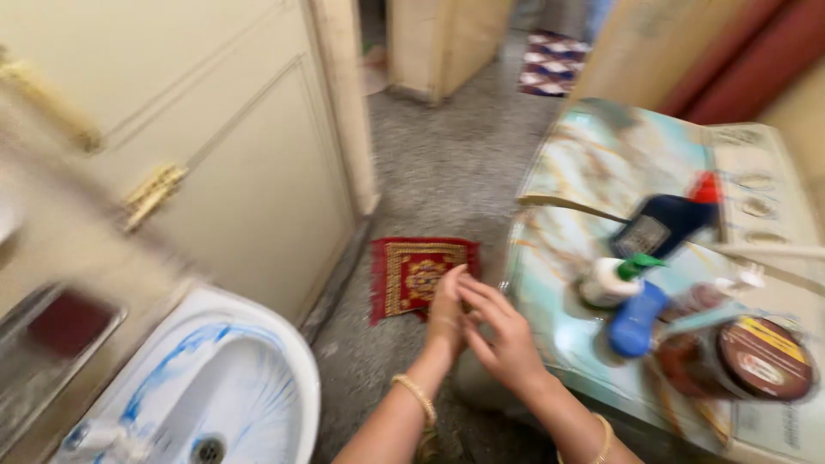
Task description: The person pours blue liquid cleaner into a bathroom sink and then uses a blue sponge to scrub the sink basin and faucet. They move various toiletries from the sink area to a nearby washing machine to clear the workspace before scrubbing.
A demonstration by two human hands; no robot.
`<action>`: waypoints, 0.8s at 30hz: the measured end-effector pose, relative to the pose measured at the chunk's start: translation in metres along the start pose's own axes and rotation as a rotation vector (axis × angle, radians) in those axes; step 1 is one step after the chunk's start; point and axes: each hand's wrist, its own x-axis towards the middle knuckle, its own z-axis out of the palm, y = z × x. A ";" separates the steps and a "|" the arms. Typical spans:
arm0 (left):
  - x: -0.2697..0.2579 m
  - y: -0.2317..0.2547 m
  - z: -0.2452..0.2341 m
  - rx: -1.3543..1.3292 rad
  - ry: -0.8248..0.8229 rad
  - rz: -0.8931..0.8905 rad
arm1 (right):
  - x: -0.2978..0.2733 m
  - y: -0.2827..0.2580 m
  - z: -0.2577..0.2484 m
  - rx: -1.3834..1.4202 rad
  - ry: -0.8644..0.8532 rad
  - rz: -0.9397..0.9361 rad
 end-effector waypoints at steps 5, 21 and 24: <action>-0.045 0.045 -0.187 0.957 0.587 0.753 | 0.030 -0.061 0.121 0.193 -0.420 -0.136; -0.324 0.218 -0.339 0.992 1.608 0.878 | 0.051 -0.252 0.357 0.759 -0.836 -0.155; -0.339 0.256 -0.357 1.166 1.843 0.647 | 0.052 -0.264 0.375 0.736 -0.914 -0.185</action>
